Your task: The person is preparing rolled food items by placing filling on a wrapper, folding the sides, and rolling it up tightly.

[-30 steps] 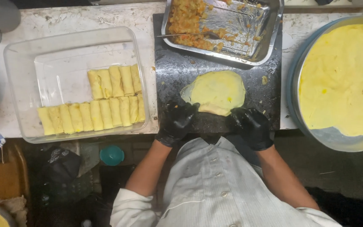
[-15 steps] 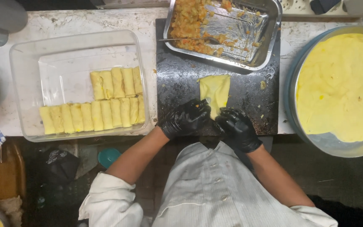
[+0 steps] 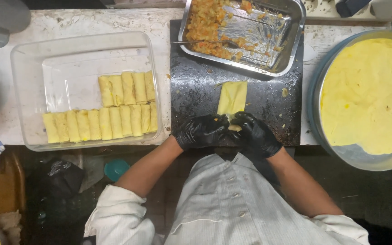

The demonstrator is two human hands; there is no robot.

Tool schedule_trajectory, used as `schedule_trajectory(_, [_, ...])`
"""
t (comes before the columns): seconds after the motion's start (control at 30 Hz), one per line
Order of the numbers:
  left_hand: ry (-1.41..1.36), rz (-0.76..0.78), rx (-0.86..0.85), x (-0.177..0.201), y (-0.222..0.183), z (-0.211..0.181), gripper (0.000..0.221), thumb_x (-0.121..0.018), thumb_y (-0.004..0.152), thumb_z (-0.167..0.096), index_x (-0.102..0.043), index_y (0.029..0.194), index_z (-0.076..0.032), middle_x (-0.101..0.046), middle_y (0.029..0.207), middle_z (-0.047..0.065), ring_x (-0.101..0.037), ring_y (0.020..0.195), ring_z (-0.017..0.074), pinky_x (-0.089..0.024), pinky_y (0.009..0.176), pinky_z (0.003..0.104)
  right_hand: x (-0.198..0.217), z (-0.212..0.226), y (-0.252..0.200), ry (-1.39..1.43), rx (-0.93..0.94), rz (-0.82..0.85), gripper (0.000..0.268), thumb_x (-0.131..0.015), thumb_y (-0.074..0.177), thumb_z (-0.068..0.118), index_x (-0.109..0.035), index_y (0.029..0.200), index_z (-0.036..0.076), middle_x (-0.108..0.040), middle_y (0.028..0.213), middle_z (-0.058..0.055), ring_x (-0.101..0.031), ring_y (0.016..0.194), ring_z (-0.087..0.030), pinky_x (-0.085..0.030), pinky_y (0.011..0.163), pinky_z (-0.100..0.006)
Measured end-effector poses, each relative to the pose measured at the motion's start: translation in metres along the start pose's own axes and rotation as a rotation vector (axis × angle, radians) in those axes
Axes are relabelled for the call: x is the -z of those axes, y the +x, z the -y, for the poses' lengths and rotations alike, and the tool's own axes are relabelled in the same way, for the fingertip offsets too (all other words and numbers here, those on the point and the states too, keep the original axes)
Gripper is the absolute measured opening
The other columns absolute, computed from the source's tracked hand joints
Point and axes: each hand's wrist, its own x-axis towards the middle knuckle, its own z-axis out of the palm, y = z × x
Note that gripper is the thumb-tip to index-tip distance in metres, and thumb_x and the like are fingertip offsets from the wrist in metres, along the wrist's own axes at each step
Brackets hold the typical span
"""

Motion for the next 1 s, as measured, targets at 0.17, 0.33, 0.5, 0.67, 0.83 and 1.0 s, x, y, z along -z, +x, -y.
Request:
schedule_trajectory(0.17, [-0.11, -0.017, 0.094, -0.018, -0.004, 0.0, 0.043, -0.064, 0.096, -0.03, -0.061, 0.13, -0.005, -0.066, 0.124, 0.016, -0.065, 0.114, 0.0271, -0.053, 0.1, 0.036, 0.004, 0.029, 0.014, -0.119, -0.058, 0.086, 0.063, -0.079, 0.079, 0.015, -0.056, 0.136, 0.005, -0.047, 0.148, -0.018, -0.047, 0.134, -0.031, -0.034, 0.116, -0.042])
schedule_trajectory(0.33, [-0.306, 0.054, 0.252, -0.03, -0.011, 0.015, 0.049, -0.058, 0.1, -0.033, -0.056, 0.137, -0.001, -0.057, 0.138, 0.02, -0.052, 0.131, 0.0281, -0.036, 0.117, 0.036, -0.006, -0.012, 0.012, -0.536, 0.417, -0.054, 0.055, -0.079, 0.082, 0.018, -0.059, 0.129, -0.002, -0.064, 0.122, -0.022, -0.062, 0.115, -0.036, -0.049, 0.102, -0.042])
schedule_trajectory(0.5, [-0.33, 0.1, 0.387, -0.053, -0.019, 0.033, 0.049, -0.062, 0.094, -0.044, -0.062, 0.134, -0.015, -0.06, 0.137, 0.009, -0.052, 0.132, 0.0193, -0.034, 0.119, 0.03, 0.0, 0.01, 0.018, -0.556, 0.454, -0.123, 0.048, -0.077, 0.084, 0.013, -0.061, 0.126, -0.003, -0.067, 0.111, -0.023, -0.065, 0.108, -0.037, -0.053, 0.096, -0.042])
schedule_trajectory(0.67, [0.118, -0.168, 0.385, -0.04, -0.009, 0.0, 0.039, -0.07, 0.082, -0.052, -0.071, 0.114, -0.029, -0.067, 0.11, -0.001, -0.064, 0.108, 0.0161, -0.054, 0.095, 0.032, -0.006, 0.002, 0.021, -0.501, 0.424, -0.152, 0.051, -0.08, 0.082, 0.021, -0.065, 0.125, 0.001, -0.069, 0.116, -0.016, -0.065, 0.111, -0.03, -0.052, 0.099, -0.037])
schedule_trajectory(0.83, [0.1, -0.48, 0.51, 0.015, 0.05, -0.067, 0.036, -0.058, 0.093, -0.032, -0.075, 0.105, -0.003, -0.071, 0.089, 0.02, -0.068, 0.09, 0.0371, -0.057, 0.08, 0.042, 0.007, 0.041, 0.026, 0.091, 0.115, 0.053, 0.049, -0.069, 0.088, 0.015, -0.058, 0.131, -0.003, -0.064, 0.123, -0.023, -0.06, 0.118, -0.029, -0.048, 0.106, -0.035])
schedule_trajectory(1.0, [0.035, -0.412, 0.308, 0.015, 0.045, -0.057, 0.025, -0.07, 0.086, -0.019, -0.074, 0.099, 0.002, -0.072, 0.086, 0.022, -0.07, 0.089, 0.0397, -0.057, 0.084, 0.046, 0.011, 0.075, 0.037, -0.408, 0.308, 0.196, 0.06, -0.074, 0.083, 0.014, -0.054, 0.139, 0.004, -0.064, 0.12, -0.024, -0.061, 0.117, -0.037, -0.049, 0.101, -0.043])
